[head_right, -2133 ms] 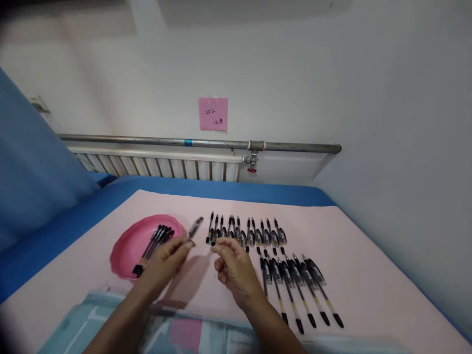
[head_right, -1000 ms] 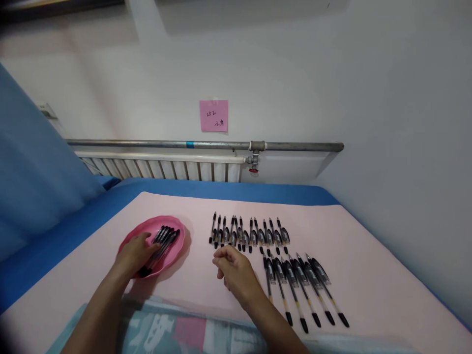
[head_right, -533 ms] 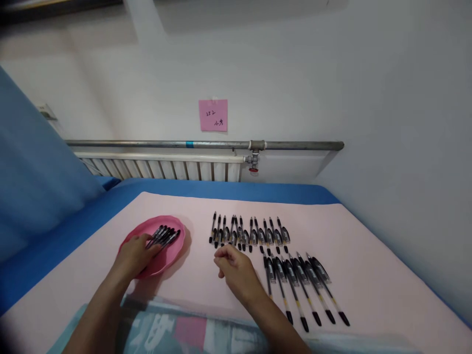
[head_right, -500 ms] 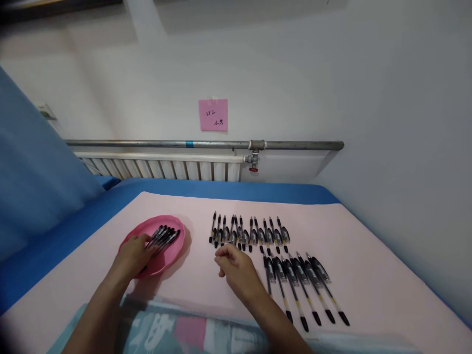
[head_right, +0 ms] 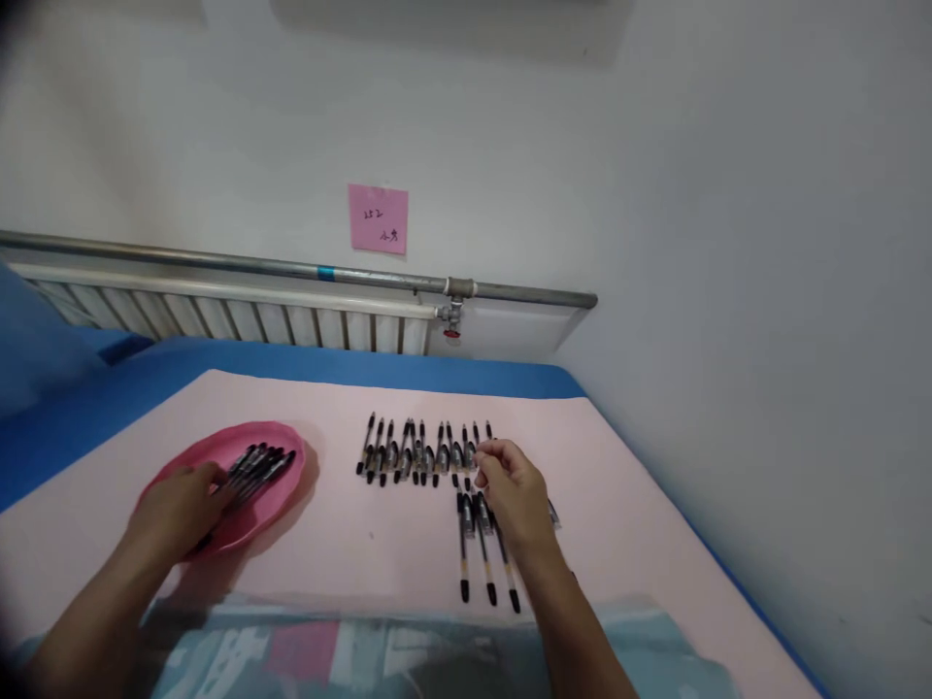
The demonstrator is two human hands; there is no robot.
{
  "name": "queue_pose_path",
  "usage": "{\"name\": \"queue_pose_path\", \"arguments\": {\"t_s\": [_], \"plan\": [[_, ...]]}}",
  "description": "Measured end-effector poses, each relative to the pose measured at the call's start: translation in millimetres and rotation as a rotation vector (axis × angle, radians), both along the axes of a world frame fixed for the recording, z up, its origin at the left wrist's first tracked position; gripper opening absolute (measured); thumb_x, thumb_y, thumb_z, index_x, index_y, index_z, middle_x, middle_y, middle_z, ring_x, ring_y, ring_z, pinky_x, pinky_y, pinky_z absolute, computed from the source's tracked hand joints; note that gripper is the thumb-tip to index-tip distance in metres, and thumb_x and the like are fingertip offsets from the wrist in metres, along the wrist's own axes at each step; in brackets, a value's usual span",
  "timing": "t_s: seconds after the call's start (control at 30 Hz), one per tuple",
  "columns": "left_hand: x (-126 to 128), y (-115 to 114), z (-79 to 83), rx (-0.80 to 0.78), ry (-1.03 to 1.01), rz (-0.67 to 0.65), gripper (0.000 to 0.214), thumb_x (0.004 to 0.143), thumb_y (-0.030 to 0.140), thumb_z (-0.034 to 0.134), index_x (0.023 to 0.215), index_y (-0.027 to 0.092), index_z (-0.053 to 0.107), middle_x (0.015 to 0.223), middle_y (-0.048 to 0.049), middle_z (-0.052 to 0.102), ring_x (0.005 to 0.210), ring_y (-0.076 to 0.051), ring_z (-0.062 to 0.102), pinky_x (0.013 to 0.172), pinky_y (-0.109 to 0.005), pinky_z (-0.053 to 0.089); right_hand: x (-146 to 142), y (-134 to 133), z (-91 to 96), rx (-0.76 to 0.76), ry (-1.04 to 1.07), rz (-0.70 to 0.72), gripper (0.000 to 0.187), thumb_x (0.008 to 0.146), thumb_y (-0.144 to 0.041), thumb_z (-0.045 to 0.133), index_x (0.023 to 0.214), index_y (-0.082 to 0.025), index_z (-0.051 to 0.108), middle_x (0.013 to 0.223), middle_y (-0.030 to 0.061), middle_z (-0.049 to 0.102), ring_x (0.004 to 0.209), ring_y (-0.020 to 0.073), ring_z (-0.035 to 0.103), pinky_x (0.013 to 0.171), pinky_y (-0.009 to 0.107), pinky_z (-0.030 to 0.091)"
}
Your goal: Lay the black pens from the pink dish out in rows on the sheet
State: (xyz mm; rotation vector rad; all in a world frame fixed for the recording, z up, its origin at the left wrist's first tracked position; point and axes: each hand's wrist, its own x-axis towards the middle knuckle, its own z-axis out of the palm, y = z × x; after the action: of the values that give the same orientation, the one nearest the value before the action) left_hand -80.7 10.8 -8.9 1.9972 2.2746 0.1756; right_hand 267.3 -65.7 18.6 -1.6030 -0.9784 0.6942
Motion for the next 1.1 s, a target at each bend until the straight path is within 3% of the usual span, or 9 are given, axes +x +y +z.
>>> {"name": "queue_pose_path", "arguments": {"t_s": [0.13, 0.23, 0.33, 0.43, 0.5, 0.67, 0.9, 1.1], "plan": [[33, -10, 5.4, 0.05, -0.1, -0.115, 0.027, 0.084, 0.033, 0.037, 0.087, 0.018, 0.06, 0.087, -0.0112, 0.066, 0.08, -0.027, 0.061, 0.062, -0.031, 0.04, 16, -16, -16.7, -0.107, -0.413, 0.034, 0.01, 0.073, -0.024, 0.049, 0.068, -0.021, 0.057, 0.058, -0.0013, 0.055, 0.058, 0.0157, 0.05, 0.057, 0.027, 0.035], [63, -25, 4.0, 0.11, -0.168, -0.294, 0.021, 0.083, 0.027, 0.039, 0.081, 0.02, 0.059, 0.08, -0.0058, 0.065, 0.073, -0.022, 0.059, 0.062, -0.029, 0.038, 12, -21, -24.1, -0.192, -0.628, 0.134, 0.015, 0.075, -0.018, 0.044, 0.069, -0.021, 0.058, 0.065, 0.0014, 0.06, 0.063, 0.0167, 0.053, 0.059, 0.026, 0.033], [83, -40, 0.4, 0.252, -0.2, -0.435, 0.017, 0.083, 0.024, 0.042, 0.076, 0.019, 0.057, 0.074, -0.0055, 0.064, 0.072, -0.022, 0.057, 0.065, -0.031, 0.038, -1, -23, -23.3, -0.289, -0.8, 0.223, 0.018, 0.08, -0.016, 0.041, 0.075, -0.019, 0.059, 0.076, 0.0053, 0.063, 0.068, 0.0169, 0.056, 0.059, 0.026, 0.031], [94, -51, -2.2, 0.483, -0.241, -0.483, 0.018, 0.086, 0.027, 0.042, 0.082, 0.019, 0.057, 0.079, -0.0073, 0.063, 0.078, -0.024, 0.056, 0.071, -0.035, 0.037, -13, -24, -22.0, -0.398, -0.989, 0.279, 0.017, 0.082, -0.016, 0.042, 0.081, -0.016, 0.059, 0.087, 0.0095, 0.062, 0.075, 0.0192, 0.058, 0.061, 0.026, 0.031], [102, -58, -3.7, 0.519, -0.309, -0.536, 0.016, 0.086, 0.026, 0.043, 0.086, 0.019, 0.056, 0.083, -0.0079, 0.062, 0.081, -0.025, 0.054, 0.073, -0.036, 0.037, -17, -25, -23.1, -0.455, -1.075, 0.28, 0.018, 0.083, -0.016, 0.042, 0.088, -0.014, 0.058, 0.094, 0.0117, 0.06, 0.08, 0.0212, 0.058, 0.063, 0.027, 0.032], [130, -73, -3.9, 0.238, -0.482, -0.662, 0.017, 0.088, 0.021, 0.038, 0.082, 0.018, 0.054, 0.081, -0.0067, 0.058, 0.079, -0.022, 0.052, 0.07, -0.033, 0.038, -22, -23, -29.9, -0.47, -1.102, 0.35, 0.02, 0.085, -0.016, 0.04, 0.096, -0.015, 0.057, 0.099, 0.0124, 0.058, 0.083, 0.0211, 0.059, 0.065, 0.027, 0.035], [170, -78, 7.7, -0.069, -0.553, -0.565, 0.015, 0.082, 0.021, 0.042, 0.079, 0.018, 0.056, 0.081, -0.0069, 0.06, 0.079, -0.022, 0.053, 0.069, -0.031, 0.035, -20, -21, -38.9, -0.437, -1.081, 0.326, 0.027, 0.08, -0.015, 0.043, 0.105, -0.016, 0.054, 0.101, 0.0119, 0.059, 0.083, 0.0223, 0.061, 0.064, 0.028, 0.035], [199, -74, -0.5, -0.178, -0.65, -0.532, 0.01, 0.075, 0.024, 0.051, 0.074, 0.018, 0.058, 0.068, -0.0048, 0.061, 0.063, -0.02, 0.054, 0.058, -0.029, 0.031, -14, -26, -40.0, -0.396, -0.992, 0.365, 0.031, 0.073, -0.007, 0.043, 0.101, -0.016, 0.053, 0.094, 0.0102, 0.064, 0.087, 0.0216, 0.061, 0.066, 0.027, 0.034]]}}
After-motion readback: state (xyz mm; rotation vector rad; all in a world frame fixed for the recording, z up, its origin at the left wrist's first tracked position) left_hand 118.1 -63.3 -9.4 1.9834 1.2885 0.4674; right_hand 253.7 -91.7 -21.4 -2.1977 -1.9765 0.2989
